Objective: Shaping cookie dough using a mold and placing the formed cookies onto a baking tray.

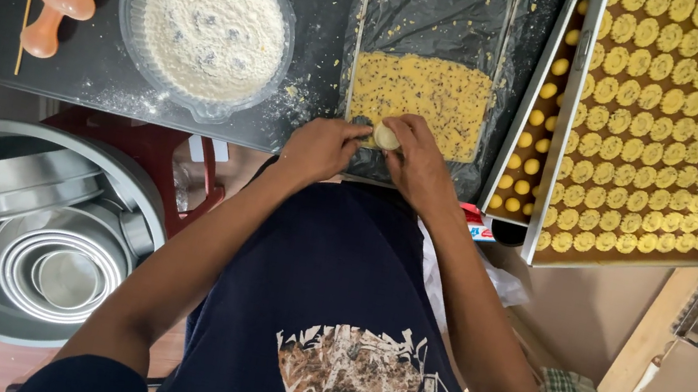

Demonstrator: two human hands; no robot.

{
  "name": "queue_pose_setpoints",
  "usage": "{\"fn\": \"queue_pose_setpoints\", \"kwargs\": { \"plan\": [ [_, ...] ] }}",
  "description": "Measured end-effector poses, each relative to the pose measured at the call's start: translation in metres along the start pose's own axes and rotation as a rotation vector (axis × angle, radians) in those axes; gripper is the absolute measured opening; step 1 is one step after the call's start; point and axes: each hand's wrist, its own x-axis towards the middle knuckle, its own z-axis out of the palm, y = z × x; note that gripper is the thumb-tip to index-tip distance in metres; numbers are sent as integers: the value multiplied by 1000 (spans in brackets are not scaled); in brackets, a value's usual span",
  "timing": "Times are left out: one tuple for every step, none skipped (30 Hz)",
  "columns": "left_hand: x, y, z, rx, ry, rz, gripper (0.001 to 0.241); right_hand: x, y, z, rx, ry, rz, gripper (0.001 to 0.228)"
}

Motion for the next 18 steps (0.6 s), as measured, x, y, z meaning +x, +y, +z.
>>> {"fn": "queue_pose_setpoints", "kwargs": {
  "plan": [
    [0,1,0,0,0,-1,33,0,3,1,0,-1,0,47],
    [0,1,-1,1,-2,-12,34,0,6,1,-8,6,-17,47],
    [0,2,-1,2,-4,-23,34,0,8,2,-16,12,-33,48],
    [-1,3,-2,2,-4,-24,34,1,11,2,-16,12,-33,48],
    [-1,3,-2,7,-6,-29,34,2,13,2,-8,-9,-21,50],
    [-1,4,-3,11,-8,-34,35,2,15,2,-1,-29,-10,52],
    [-1,4,-3,11,-8,-34,35,3,16,1,-1,-29,-10,52],
    [-2,4,-4,9,-7,-27,35,4,16,1,9,-44,-26,53],
    [-2,4,-4,8,-5,-19,36,5,16,1,20,-59,-43,54],
    [-3,3,-4,8,-5,-21,36,5,13,-1,21,-61,-44,54],
    [-3,3,-4,5,2,-17,35,5,9,-3,23,-72,-23,57],
    [-3,3,-3,1,7,-12,34,5,6,-6,25,-82,-1,61],
    [-3,3,-3,1,5,-12,34,5,0,-8,25,-83,0,61],
    [-3,2,-3,-2,13,-15,34,5,-6,-10,23,-82,12,62],
    [-3,2,-3,-4,21,-18,34,5,-12,-11,20,-81,25,64],
    [-3,4,-3,-4,19,-18,34,5,-13,-9,21,-82,26,64],
    [-3,6,-5,2,17,-40,34,4,-13,-7,-10,-53,67,55],
    [-3,7,-6,8,15,-62,35,4,-14,-5,-40,-25,107,49]
  ]
}}
